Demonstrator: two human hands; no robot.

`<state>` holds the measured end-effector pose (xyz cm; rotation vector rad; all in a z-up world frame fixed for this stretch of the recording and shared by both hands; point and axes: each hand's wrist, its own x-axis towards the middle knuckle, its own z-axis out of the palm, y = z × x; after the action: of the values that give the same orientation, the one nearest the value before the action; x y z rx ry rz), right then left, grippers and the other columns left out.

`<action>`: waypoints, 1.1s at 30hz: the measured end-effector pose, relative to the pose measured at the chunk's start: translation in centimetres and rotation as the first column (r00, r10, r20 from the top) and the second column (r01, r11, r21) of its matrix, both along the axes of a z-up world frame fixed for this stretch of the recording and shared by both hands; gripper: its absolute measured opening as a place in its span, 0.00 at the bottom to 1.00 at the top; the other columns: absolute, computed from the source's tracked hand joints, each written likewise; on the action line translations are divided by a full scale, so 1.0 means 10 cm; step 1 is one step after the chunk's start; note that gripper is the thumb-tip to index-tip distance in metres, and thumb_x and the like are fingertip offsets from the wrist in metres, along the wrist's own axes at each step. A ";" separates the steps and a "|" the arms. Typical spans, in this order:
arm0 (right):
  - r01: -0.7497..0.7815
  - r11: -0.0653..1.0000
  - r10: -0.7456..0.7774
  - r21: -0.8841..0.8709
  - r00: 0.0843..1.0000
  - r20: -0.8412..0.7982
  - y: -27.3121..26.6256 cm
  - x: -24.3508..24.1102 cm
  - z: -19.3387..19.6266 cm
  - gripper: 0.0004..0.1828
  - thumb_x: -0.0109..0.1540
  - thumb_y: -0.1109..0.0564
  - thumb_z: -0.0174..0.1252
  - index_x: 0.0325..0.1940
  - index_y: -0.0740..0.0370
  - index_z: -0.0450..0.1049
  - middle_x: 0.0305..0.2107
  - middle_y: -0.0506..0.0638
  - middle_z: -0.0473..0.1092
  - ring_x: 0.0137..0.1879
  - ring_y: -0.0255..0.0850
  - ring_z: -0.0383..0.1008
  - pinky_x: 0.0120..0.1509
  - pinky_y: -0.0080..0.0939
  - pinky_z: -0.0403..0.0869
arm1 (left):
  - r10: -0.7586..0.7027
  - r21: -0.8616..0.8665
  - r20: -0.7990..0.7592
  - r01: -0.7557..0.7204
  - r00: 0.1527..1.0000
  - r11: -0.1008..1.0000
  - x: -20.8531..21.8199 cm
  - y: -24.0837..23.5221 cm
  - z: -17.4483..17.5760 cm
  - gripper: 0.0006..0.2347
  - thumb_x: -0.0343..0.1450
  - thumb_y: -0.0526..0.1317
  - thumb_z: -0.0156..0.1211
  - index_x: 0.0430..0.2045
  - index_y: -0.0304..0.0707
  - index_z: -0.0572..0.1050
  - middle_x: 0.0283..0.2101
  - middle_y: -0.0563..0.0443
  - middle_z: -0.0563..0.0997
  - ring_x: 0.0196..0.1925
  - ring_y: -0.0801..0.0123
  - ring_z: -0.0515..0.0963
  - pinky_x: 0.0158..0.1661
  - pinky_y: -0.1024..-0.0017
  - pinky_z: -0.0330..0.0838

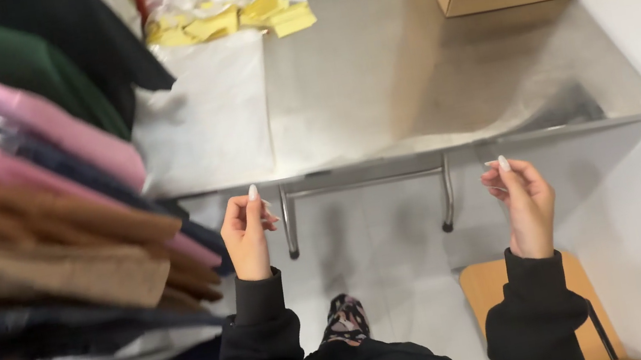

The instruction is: The person removes a pair of jeans from a hanger and hangs them back on the rack. They then pick up a pair of navy blue sweatpants, fold them by hand, and place them on a metal table. Next, they fold a black and white checkered garment and place it on the table. Finally, they fold a brown t-shirt and a pair of jeans, stacking them on the table.

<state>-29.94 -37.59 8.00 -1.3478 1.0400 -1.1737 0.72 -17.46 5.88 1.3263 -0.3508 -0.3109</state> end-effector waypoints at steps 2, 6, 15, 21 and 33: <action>0.012 1.000 -0.012 0.003 1.000 -0.002 -0.28 0.19 -0.07 0.09 0.73 0.54 0.54 0.50 0.61 0.74 0.35 0.53 0.75 0.44 0.37 0.76 0.52 0.33 0.73 | -0.019 -0.007 -0.004 0.019 1.000 1.000 0.23 -0.32 -0.02 0.11 0.77 0.41 0.58 0.25 0.35 0.74 0.21 0.47 0.73 0.23 0.67 0.76 0.24 0.75 0.72; -0.027 1.000 0.027 0.015 0.999 -0.036 -0.80 0.63 -0.08 0.08 0.72 0.55 0.54 0.49 0.61 0.75 0.34 0.54 0.75 0.44 0.40 0.77 0.51 0.34 0.73 | -0.055 -0.017 0.004 0.055 0.998 0.998 0.70 -0.92 0.00 0.10 0.77 0.40 0.58 0.26 0.35 0.74 0.21 0.47 0.73 0.24 0.68 0.77 0.25 0.76 0.73; 0.023 0.996 -0.013 0.087 0.993 -0.113 -1.63 1.37 -0.27 0.08 0.72 0.54 0.55 0.48 0.59 0.75 0.34 0.51 0.76 0.44 0.37 0.78 0.49 0.31 0.72 | -0.125 0.027 -0.059 0.126 0.990 0.992 1.46 -1.97 -0.31 0.10 0.76 0.40 0.58 0.25 0.34 0.73 0.19 0.46 0.73 0.23 0.67 0.77 0.23 0.76 0.72; 0.013 0.990 0.007 0.138 0.990 -0.143 -2.22 1.71 -0.46 0.09 0.71 0.51 0.57 0.48 0.59 0.76 0.35 0.52 0.76 0.44 0.39 0.78 0.50 0.34 0.72 | -0.073 0.093 -0.080 0.081 0.994 0.992 1.90 -2.36 -0.54 0.09 0.76 0.38 0.58 0.25 0.34 0.74 0.19 0.45 0.74 0.23 0.66 0.77 0.22 0.75 0.73; 0.108 0.889 -0.189 -0.445 0.972 -0.141 -3.71 2.21 -1.14 0.03 0.74 0.60 0.58 0.50 0.63 0.74 0.34 0.52 0.75 0.41 0.41 0.78 0.51 0.38 0.75 | 0.236 0.279 0.413 -0.369 0.880 0.887 2.67 -3.21 -1.13 0.09 0.75 0.46 0.63 0.37 0.42 0.75 0.34 0.51 0.77 0.38 0.63 0.81 0.32 0.72 0.76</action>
<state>-7.86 -74.65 -3.44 -1.7757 1.0624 -1.4825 27.41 -49.55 -5.45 1.7742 -0.4023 0.1618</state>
